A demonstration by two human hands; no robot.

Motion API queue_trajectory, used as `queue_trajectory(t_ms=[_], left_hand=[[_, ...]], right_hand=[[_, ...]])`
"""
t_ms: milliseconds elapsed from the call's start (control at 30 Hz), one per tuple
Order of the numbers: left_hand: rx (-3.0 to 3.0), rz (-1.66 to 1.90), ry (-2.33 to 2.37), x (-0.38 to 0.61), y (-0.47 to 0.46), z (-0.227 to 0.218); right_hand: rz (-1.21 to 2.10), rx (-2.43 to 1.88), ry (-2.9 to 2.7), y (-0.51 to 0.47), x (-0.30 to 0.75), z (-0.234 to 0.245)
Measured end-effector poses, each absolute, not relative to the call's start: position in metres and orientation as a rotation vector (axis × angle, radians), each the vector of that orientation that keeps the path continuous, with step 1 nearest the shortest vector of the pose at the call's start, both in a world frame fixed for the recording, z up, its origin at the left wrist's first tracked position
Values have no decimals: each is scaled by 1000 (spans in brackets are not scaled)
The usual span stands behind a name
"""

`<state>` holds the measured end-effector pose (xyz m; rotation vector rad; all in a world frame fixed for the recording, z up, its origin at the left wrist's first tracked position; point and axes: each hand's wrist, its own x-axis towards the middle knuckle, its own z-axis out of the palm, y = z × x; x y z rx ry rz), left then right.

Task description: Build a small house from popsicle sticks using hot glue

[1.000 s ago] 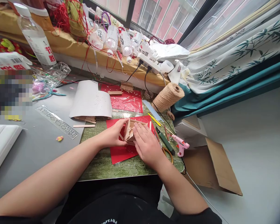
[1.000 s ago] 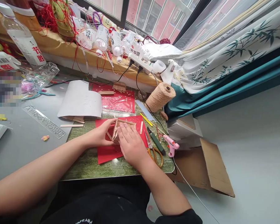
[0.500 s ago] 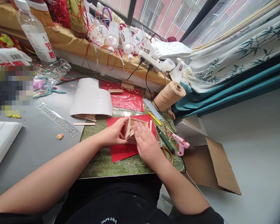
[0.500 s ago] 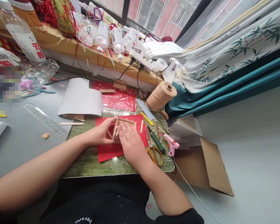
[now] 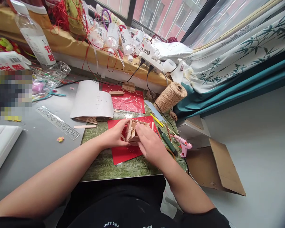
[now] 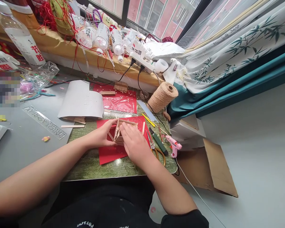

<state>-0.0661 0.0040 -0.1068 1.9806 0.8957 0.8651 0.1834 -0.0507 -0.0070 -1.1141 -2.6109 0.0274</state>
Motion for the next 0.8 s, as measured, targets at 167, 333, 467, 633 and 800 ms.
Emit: queue_trajectory(t_ms=[167,333,467,633,800], left_hand=[[1994,873,944,-68,2,-103],[2002,864,949,-68,2,-102],[1989,856,943,-67,2,-101],[1970,824,946,-67,0,-97],[1979,781,952,-67,1,-96]], right_hand=[[144,-1118,-2457,-45,194,-1],[342,-1102,-2418,-34,196,1],[498,-1049,-2412,-27,197,11],[644,-1061,-2383,-25,195,17],[754,-1108,-2334,-23,194,19]])
